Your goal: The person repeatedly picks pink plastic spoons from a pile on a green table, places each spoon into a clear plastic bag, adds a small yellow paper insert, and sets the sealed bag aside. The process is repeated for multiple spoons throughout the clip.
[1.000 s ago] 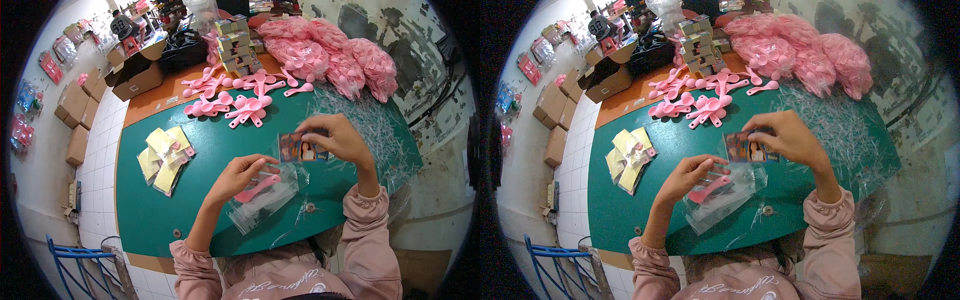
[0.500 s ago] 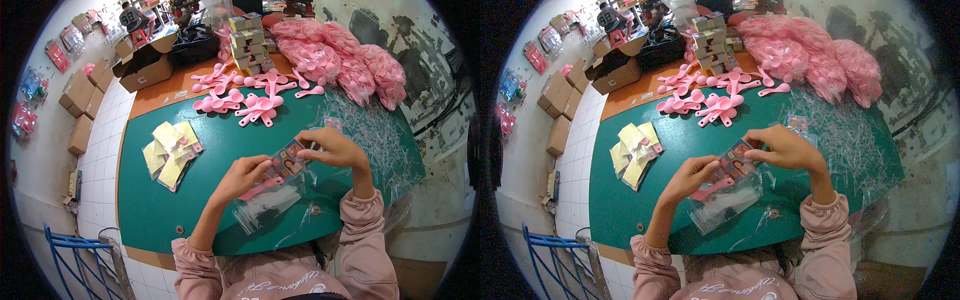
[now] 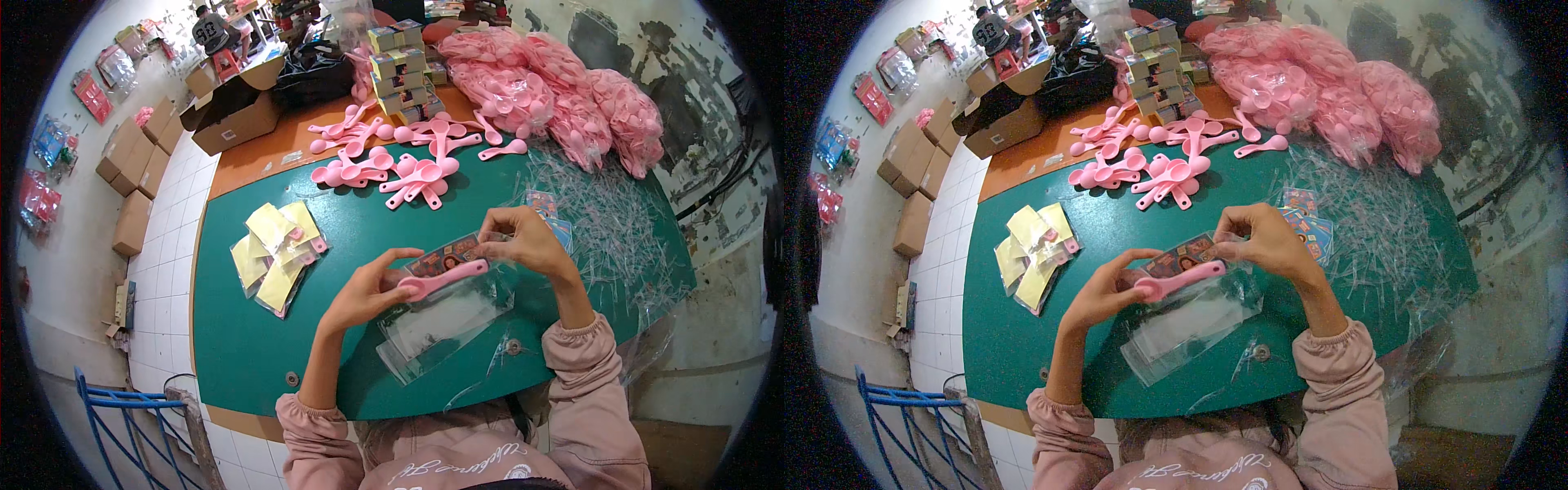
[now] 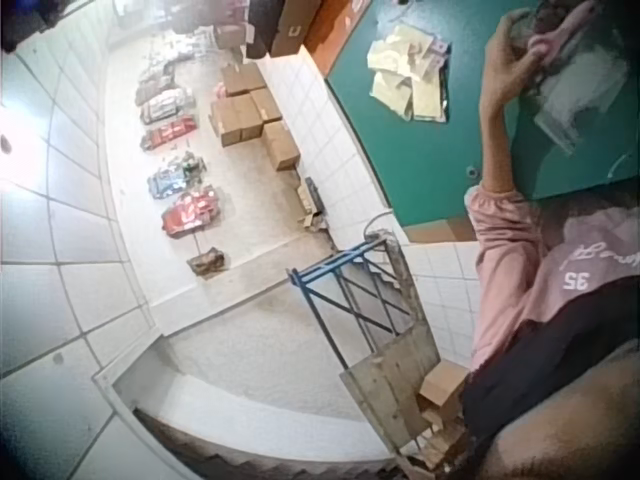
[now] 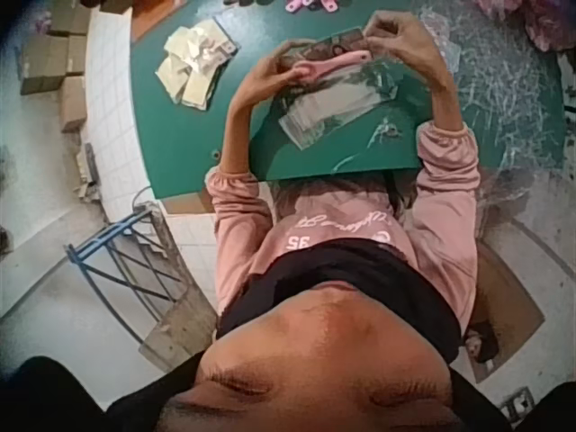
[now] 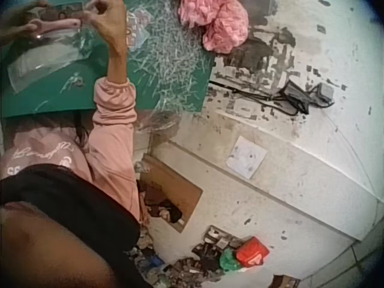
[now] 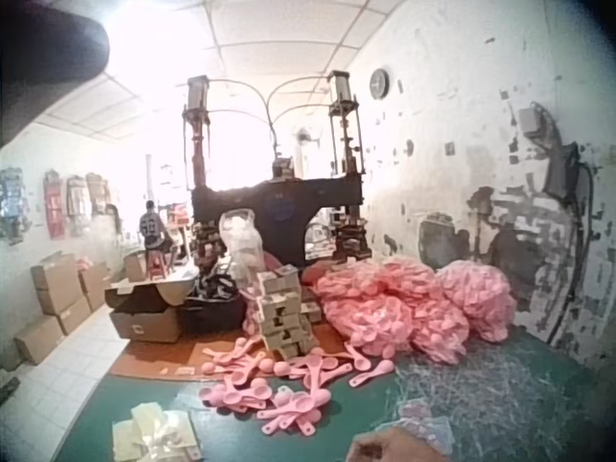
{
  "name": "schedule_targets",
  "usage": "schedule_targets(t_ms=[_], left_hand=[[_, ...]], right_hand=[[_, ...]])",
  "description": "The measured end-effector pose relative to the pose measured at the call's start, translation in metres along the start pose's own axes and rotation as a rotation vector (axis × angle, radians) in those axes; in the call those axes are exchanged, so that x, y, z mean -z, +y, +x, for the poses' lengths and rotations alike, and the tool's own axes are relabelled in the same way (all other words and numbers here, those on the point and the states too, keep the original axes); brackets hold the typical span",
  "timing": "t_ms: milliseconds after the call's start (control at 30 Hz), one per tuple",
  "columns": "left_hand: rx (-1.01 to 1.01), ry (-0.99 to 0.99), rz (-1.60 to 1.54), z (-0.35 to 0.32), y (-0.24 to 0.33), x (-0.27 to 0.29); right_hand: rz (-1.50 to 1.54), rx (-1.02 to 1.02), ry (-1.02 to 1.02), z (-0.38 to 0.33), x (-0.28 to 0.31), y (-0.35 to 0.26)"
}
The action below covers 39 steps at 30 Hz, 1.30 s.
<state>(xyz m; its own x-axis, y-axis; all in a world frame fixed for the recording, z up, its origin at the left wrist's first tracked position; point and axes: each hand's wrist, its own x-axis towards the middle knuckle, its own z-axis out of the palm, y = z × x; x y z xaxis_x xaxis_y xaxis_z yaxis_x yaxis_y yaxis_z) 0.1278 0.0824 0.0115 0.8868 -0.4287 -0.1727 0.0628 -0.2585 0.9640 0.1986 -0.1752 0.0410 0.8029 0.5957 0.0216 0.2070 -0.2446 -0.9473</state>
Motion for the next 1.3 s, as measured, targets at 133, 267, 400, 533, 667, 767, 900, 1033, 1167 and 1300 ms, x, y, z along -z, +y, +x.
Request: schedule_targets(t_ms=[133,267,400,533,667,767,900,1033,1167,1300], left_hand=[[0.03,0.011,-0.208,-0.001,0.004,-0.001],[0.045,0.051,-0.092,0.0,-0.002,-0.008],[-0.127,0.579,0.091,0.005,-0.016,-0.042],[0.067,0.252,-0.756,-0.006,-0.004,-0.056],[0.116,0.206,-0.678,-0.015,-0.009,-0.05],[0.177,0.105,-0.971,-0.025,-0.011,-0.047],[0.212,0.213,-0.949,-0.029,0.006,-0.051],[0.122,0.184,-0.946,-0.031,0.0,-0.047],[0.095,0.133,-1.149,-0.029,-0.006,-0.046],[0.109,0.166,-1.126,-0.027,-0.003,-0.05]], right_hand=[[0.065,-0.04,-0.097,-0.004,-0.001,-0.007],[0.133,-0.118,-0.058,-0.004,0.0,0.005],[-0.185,0.014,0.22,-0.005,-0.011,-0.001],[-0.252,0.232,0.102,-0.005,-0.037,-0.004],[-0.374,0.321,-0.123,-0.016,-0.048,-0.014],[-0.403,0.333,-0.171,-0.021,-0.055,-0.011],[-0.447,0.383,-0.23,-0.024,-0.065,-0.009],[-0.5,0.443,-0.198,-0.025,-0.074,-0.012],[-0.579,0.538,-0.112,-0.025,-0.085,-0.013],[-0.591,0.584,-0.112,-0.026,-0.089,-0.013]])
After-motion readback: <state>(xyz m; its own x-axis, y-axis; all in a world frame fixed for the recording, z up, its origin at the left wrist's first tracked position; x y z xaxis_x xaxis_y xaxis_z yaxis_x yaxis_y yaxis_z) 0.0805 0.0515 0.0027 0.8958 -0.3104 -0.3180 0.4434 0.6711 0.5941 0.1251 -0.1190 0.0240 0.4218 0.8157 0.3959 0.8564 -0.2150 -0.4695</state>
